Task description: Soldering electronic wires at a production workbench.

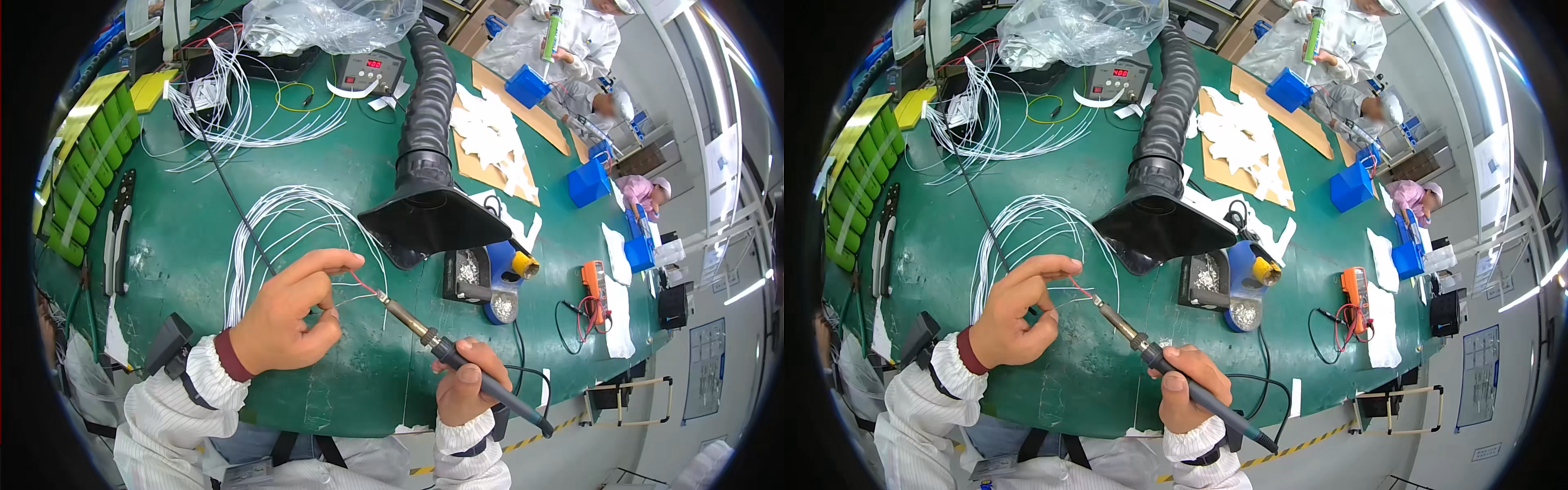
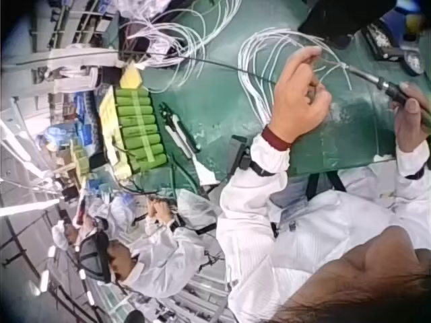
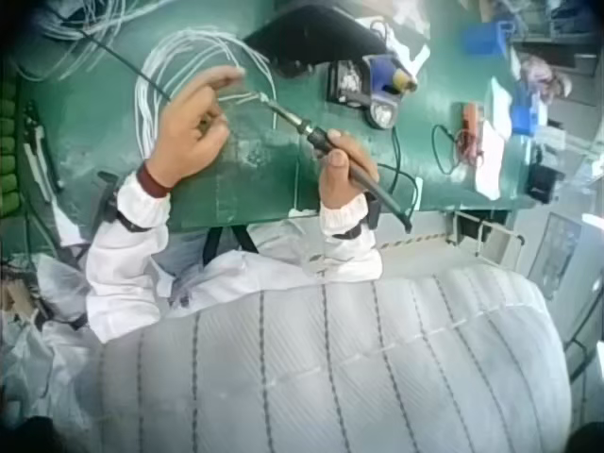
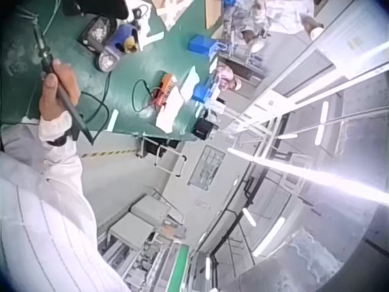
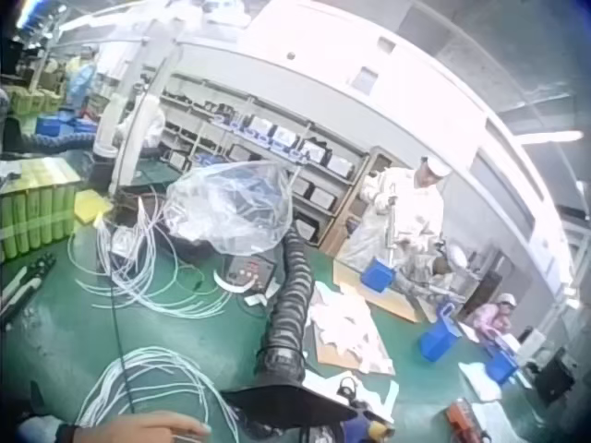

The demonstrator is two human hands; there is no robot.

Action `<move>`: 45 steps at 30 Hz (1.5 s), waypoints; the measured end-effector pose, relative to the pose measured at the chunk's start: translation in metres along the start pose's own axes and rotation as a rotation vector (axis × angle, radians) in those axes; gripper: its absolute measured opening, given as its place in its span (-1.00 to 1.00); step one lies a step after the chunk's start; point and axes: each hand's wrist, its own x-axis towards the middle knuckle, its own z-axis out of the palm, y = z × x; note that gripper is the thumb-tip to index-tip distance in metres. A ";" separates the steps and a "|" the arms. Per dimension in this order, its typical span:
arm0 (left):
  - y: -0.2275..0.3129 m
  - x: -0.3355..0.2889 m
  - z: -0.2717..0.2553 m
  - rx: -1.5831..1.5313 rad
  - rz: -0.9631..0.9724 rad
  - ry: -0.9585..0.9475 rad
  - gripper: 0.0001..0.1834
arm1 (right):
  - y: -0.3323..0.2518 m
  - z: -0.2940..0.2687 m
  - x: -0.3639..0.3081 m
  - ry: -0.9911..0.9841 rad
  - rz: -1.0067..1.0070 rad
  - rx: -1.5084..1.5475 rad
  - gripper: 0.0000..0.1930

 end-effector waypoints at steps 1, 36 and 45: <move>0.000 0.000 0.000 0.000 0.002 0.003 -0.81 | 0.000 0.001 0.000 0.008 -0.005 0.007 -0.60; -0.002 0.002 0.000 0.002 0.019 0.014 -0.79 | -0.003 0.006 0.003 0.089 -0.035 0.086 -0.61; 0.000 0.003 -0.003 -0.670 -0.134 0.170 -0.86 | 0.000 0.009 0.005 0.178 -0.093 0.040 -0.58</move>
